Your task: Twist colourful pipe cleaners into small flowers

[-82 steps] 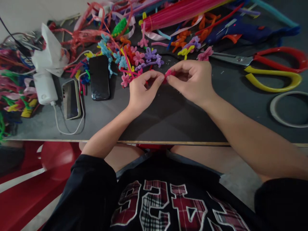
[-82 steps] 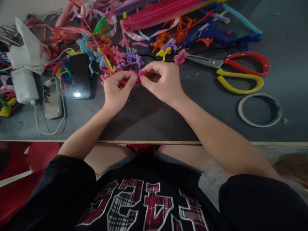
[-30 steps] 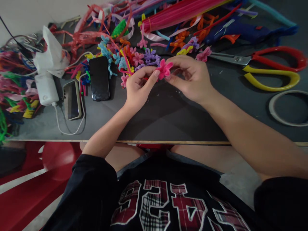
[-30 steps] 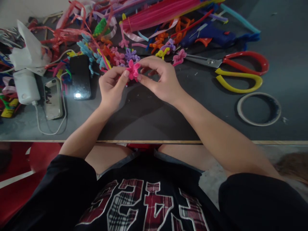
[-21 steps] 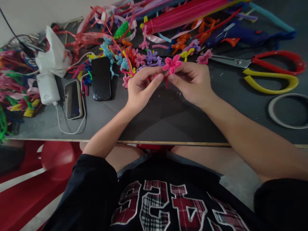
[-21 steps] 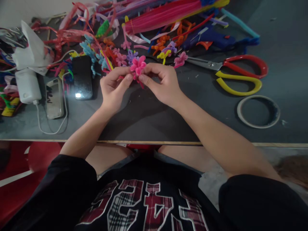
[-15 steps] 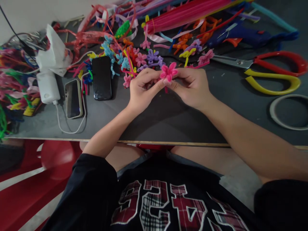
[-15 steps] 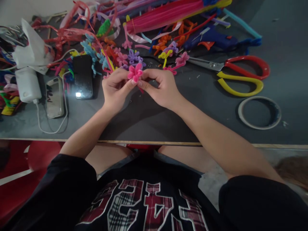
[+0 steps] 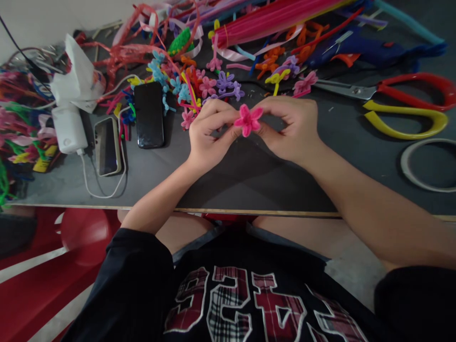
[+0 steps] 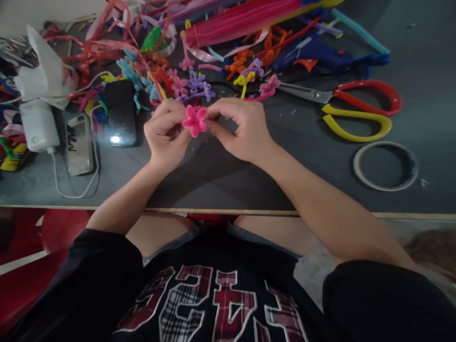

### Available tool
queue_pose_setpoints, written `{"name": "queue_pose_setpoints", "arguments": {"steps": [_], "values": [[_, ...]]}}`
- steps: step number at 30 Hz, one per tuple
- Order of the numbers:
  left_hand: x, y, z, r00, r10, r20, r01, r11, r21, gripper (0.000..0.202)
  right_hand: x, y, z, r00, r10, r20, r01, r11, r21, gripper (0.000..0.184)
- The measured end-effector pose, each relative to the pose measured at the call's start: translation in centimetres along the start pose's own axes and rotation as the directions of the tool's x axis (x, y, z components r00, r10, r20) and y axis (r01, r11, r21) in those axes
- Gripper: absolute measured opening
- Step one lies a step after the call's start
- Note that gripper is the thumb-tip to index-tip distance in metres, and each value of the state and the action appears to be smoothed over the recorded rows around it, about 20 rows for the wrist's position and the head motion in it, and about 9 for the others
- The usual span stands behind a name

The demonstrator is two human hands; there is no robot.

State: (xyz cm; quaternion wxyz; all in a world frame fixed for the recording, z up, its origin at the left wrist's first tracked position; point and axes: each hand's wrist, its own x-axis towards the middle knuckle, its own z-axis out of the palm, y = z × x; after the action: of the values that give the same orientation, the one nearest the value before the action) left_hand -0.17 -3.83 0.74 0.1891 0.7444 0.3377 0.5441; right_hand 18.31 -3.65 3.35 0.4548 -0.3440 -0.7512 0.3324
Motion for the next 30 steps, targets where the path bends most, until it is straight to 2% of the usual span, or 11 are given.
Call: {"name": "queue_pose_setpoints", "arguments": {"steps": [5, 11, 14, 16, 19, 22, 24, 26, 30], "values": [[-0.1, 0.1, 0.2, 1.000, 0.022, 0.011, -0.023, 0.999, 0.036, 0.036, -0.1, 0.0, 0.4, 0.994, -0.109, -0.024, 0.108, 0.994, -0.022, 0.026], [-0.2, -0.2, 0.3, 0.998, 0.057, 0.024, -0.059, 0.996, 0.074, 0.036, -0.5, -0.1, 0.5, 0.997, -0.070, -0.017, 0.067, 0.987, -0.145, 0.022], [-0.2, -0.4, 0.1, 0.995, 0.055, 0.080, -0.060, 0.996, 0.067, 0.037, -0.6, 0.1, 0.4, 0.993, -0.115, -0.006, 0.113, 0.983, -0.144, 0.014], [-0.3, -0.3, -0.1, 0.993, 0.067, 0.094, -0.075, 0.993, 0.090, 0.038, -0.5, 0.4, 0.3, 0.998, -0.067, 0.021, 0.069, 0.990, -0.125, 0.014], [-0.3, 0.1, -0.1, 0.989, 0.141, 0.048, -0.146, 0.977, 0.157, 0.037, -0.4, 0.5, 0.3, 0.996, 0.063, 0.056, -0.056, 0.990, -0.128, 0.021], [-0.5, 0.4, -0.1, 0.977, 0.212, -0.008, -0.207, 0.963, 0.172, 0.031, -0.4, 0.4, 0.3, 0.995, 0.083, 0.051, -0.073, 0.983, -0.166, 0.024], [-0.7, 0.5, 0.0, 0.976, 0.215, -0.021, -0.208, 0.962, 0.175, 0.029, -0.6, 0.5, 0.4, 0.997, 0.078, 0.027, -0.071, 0.977, -0.203, 0.027], [-0.8, 0.3, 0.0, 0.980, 0.195, -0.022, -0.188, 0.965, 0.183, 0.029, -0.8, 0.7, 0.5, 0.999, 0.041, 0.006, -0.038, 0.970, -0.239, 0.029], [-0.8, -0.2, 0.0, 0.983, 0.178, -0.040, -0.172, 0.978, 0.119, 0.023, -1.0, 1.7, 0.8, 0.990, -0.138, -0.014, 0.127, 0.942, -0.311, 0.032]]}}
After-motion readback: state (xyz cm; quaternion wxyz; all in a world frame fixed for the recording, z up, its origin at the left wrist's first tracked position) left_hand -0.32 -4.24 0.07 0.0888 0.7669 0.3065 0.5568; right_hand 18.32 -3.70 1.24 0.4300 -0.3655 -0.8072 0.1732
